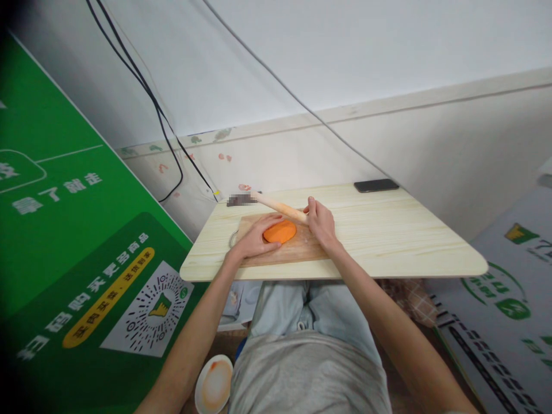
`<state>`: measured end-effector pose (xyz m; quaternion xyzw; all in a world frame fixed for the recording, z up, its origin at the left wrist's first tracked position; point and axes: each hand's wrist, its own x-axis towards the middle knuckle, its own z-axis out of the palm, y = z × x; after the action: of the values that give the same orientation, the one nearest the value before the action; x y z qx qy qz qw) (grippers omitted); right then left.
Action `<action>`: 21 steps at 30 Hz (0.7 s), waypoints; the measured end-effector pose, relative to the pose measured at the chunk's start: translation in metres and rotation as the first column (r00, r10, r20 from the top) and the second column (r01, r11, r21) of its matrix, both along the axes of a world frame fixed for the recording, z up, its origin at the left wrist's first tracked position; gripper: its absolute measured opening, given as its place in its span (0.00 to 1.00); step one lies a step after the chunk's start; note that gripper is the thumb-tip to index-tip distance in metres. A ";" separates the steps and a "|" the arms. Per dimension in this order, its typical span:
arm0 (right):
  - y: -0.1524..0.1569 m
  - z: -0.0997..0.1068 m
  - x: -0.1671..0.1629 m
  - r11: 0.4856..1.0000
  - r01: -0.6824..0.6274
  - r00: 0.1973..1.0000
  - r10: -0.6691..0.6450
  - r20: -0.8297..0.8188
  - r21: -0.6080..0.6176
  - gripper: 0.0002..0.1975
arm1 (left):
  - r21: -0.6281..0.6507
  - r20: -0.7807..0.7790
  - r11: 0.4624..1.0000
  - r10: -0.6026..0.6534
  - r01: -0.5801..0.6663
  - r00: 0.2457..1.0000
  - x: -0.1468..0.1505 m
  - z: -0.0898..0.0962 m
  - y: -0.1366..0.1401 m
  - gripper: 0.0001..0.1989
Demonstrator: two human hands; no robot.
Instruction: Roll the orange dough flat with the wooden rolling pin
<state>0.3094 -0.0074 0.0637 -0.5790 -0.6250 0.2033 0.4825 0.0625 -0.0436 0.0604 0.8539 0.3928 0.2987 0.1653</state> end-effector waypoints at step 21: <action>-0.001 0.001 -0.001 1.000 -0.017 1.000 0.017 0.026 0.000 0.43 | -0.039 -0.102 0.999 0.032 -0.036 0.994 0.003 0.003 0.000 0.27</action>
<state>0.3087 -0.0080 0.0642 -0.5763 -0.6362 0.1997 0.4725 0.0652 -0.0438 0.0635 0.8576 0.4210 0.2497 0.1576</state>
